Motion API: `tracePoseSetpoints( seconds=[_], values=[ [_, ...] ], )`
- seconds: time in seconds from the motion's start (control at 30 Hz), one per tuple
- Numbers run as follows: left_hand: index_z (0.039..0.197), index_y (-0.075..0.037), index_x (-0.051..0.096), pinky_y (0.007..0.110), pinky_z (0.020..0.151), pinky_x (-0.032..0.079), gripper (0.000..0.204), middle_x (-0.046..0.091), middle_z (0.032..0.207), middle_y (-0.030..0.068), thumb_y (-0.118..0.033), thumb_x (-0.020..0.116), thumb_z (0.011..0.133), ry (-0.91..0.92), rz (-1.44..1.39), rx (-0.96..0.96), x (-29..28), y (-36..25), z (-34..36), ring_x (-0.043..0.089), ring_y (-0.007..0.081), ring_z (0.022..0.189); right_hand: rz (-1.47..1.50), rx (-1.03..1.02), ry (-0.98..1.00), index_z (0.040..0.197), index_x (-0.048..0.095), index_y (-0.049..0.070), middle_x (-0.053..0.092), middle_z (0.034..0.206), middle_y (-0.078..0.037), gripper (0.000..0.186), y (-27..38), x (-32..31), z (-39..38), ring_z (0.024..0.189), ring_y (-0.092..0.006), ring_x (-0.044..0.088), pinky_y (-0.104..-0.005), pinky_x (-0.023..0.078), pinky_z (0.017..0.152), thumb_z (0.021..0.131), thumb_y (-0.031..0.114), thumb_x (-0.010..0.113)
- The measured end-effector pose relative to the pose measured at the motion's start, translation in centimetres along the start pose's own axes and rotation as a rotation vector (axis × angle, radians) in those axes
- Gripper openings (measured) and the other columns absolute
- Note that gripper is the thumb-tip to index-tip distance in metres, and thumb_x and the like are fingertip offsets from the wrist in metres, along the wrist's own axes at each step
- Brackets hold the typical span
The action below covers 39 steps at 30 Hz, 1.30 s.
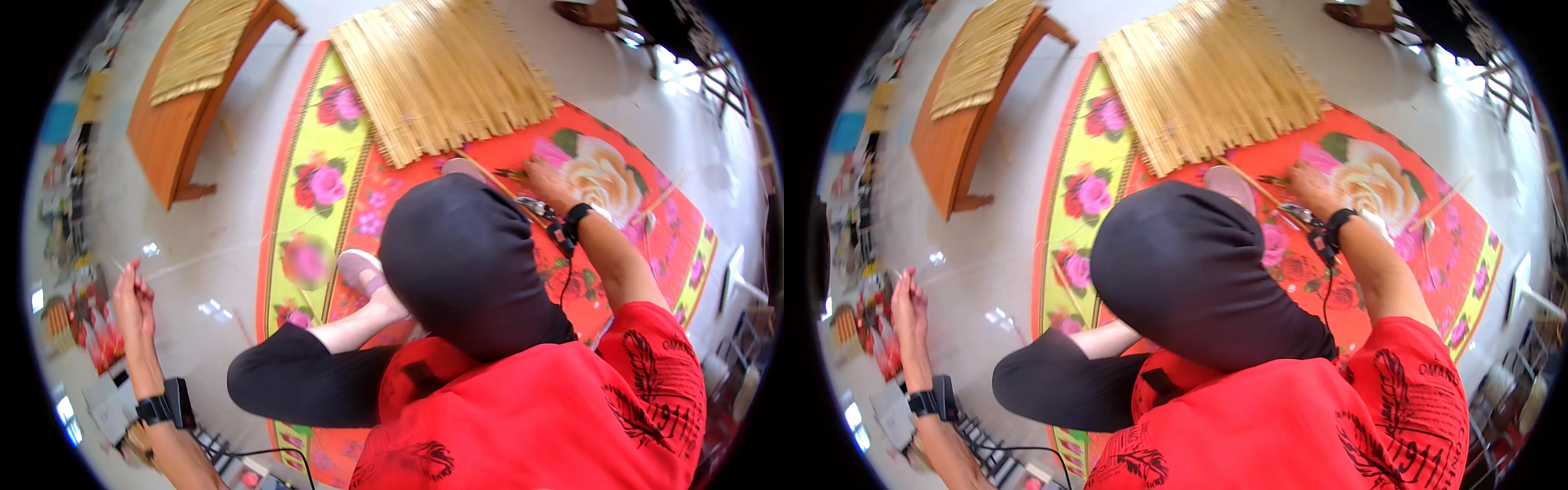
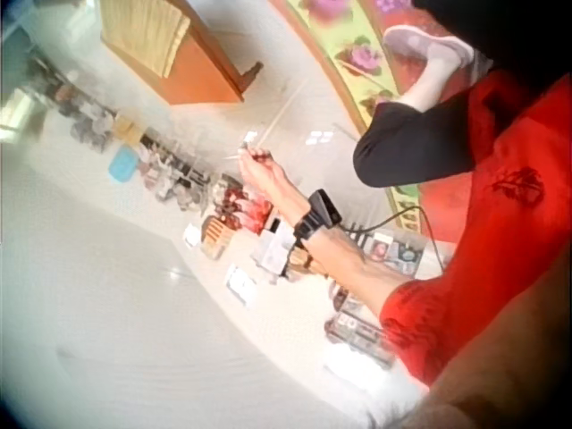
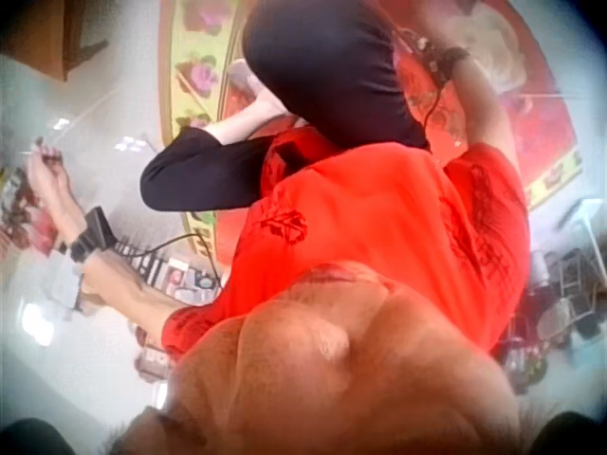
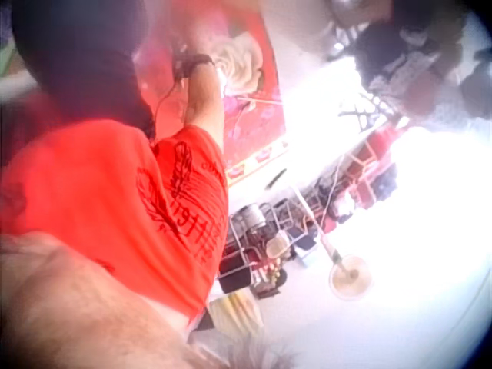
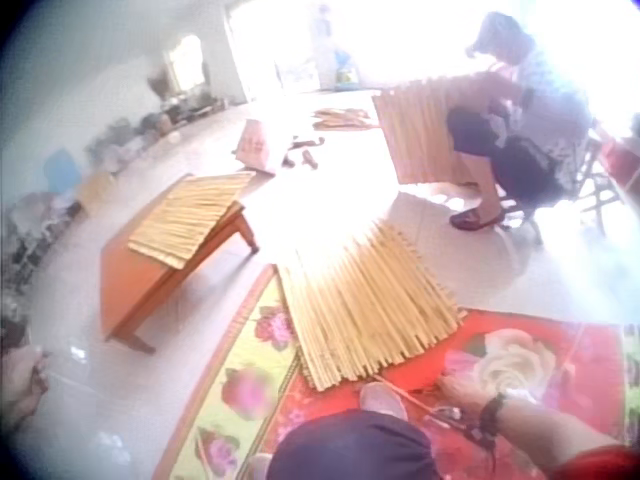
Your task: The person weaves a wooden mat by hand using thread and a needle, inserting wooden rods and tying them together.
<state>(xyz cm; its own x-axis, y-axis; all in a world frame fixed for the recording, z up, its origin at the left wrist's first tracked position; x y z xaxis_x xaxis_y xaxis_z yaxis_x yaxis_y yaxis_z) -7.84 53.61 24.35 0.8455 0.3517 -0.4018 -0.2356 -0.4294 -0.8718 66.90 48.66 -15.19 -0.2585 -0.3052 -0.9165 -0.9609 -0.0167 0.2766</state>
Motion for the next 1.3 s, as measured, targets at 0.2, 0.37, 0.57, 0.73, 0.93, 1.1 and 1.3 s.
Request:
tracePoseSetpoints(
  seconds=[0.2,0.37,0.57,0.73,0.93,1.1,1.3],
  values=[
    [0.116,-0.002,0.059,0.016,0.055,0.037,0.031,0.043,0.07,-0.0067,-0.025,0.058,0.096,-0.007,0.024,0.163,-6.6,-8.3,-3.9,0.043,0.0022,0.061,0.416,0.144,0.265,0.086,0.062,0.003,0.062,0.092,-0.01,0.019,-0.5,0.3,0.7,0.084,-0.0231,0.061,-0.038,0.049,0.069,0.078,0.018,0.071],
    [0.116,-0.003,0.061,0.015,0.057,0.035,0.032,0.041,0.07,-0.0076,-0.028,0.057,0.097,0.02,0.152,0.372,-5.5,-15.2,-7.5,0.042,0.0006,0.061,1.301,0.191,0.206,0.1,0.066,0.011,0.063,0.097,0.0,0.017,3.9,-7.8,3.0,0.087,-0.009,0.06,-0.0269,0.051,0.063,0.084,0.012,0.068],
    [0.119,-0.004,0.061,0.014,0.057,0.034,0.034,0.04,0.071,-0.0092,-0.029,0.058,0.096,0.02,0.211,0.5,-7.6,-20.3,-12.0,0.04,-0.0013,0.062,1.596,-0.276,0.353,0.105,0.055,0.003,0.055,0.095,-0.003,0.019,23.4,-23.1,7.4,0.082,-0.0136,0.058,-0.0326,0.052,0.077,0.09,0.011,0.063],
    [0.12,-0.003,0.06,0.014,0.059,0.037,0.035,0.04,0.071,-0.0093,-0.027,0.06,0.095,0.132,0.124,0.629,-5.6,-23.7,-16.4,0.039,-0.0018,0.061,1.458,-0.576,0.462,0.09,0.059,0.007,0.056,0.079,0.001,0.014,40.7,-31.1,5.1,0.063,-0.0069,0.049,-0.0235,0.044,0.057,0.09,0.019,0.065],
    [0.125,0.002,0.055,0.015,0.059,0.035,0.039,0.036,0.071,-0.0073,-0.025,0.057,0.097,0.203,0.024,0.654,-0.7,-23.6,-21.3,0.036,0.0001,0.062,1.353,-0.824,0.752,0.12,0.059,0.006,0.067,0.106,-0.006,0.034,56.0,-29.2,-4.8,0.054,-0.0062,0.049,-0.0196,0.041,0.05,0.096,0.029,0.056],
    [0.119,0.001,0.058,0.016,0.057,0.036,0.035,0.039,0.069,-0.0078,-0.024,0.058,0.096,0.144,-0.058,0.608,-8.8,-20.1,-15.4,0.039,0.0017,0.062,1.109,-0.8,0.861,0.099,0.064,0.005,0.057,0.073,0.002,0.025,55.2,-25.7,-5.5,0.056,-0.0041,0.047,-0.0189,0.038,0.048,0.096,0.029,0.057],
    [0.114,-0.001,0.06,0.017,0.056,0.04,0.028,0.046,0.065,-0.0055,-0.021,0.06,0.094,-0.228,-0.255,0.353,-31.8,-5.6,-7.7,0.045,0.0027,0.061,1.083,-0.617,0.681,0.099,0.066,0.005,0.06,0.082,0.0,0.026,45.6,-27.3,1.3,0.061,-0.0048,0.05,-0.0195,0.041,0.051,0.092,0.03,0.062]
  ],
)
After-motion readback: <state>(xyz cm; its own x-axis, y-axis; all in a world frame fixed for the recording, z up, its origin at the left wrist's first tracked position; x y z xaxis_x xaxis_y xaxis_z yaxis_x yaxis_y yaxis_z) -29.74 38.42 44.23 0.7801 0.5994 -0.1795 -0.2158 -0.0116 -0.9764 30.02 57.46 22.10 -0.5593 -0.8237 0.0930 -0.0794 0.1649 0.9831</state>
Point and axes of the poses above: each hand's wrist, its own z-axis towards the middle knuckle, its own x-axis out of the palm, y = z × x, the point moved 7 cm from there along z, towards the middle knuckle
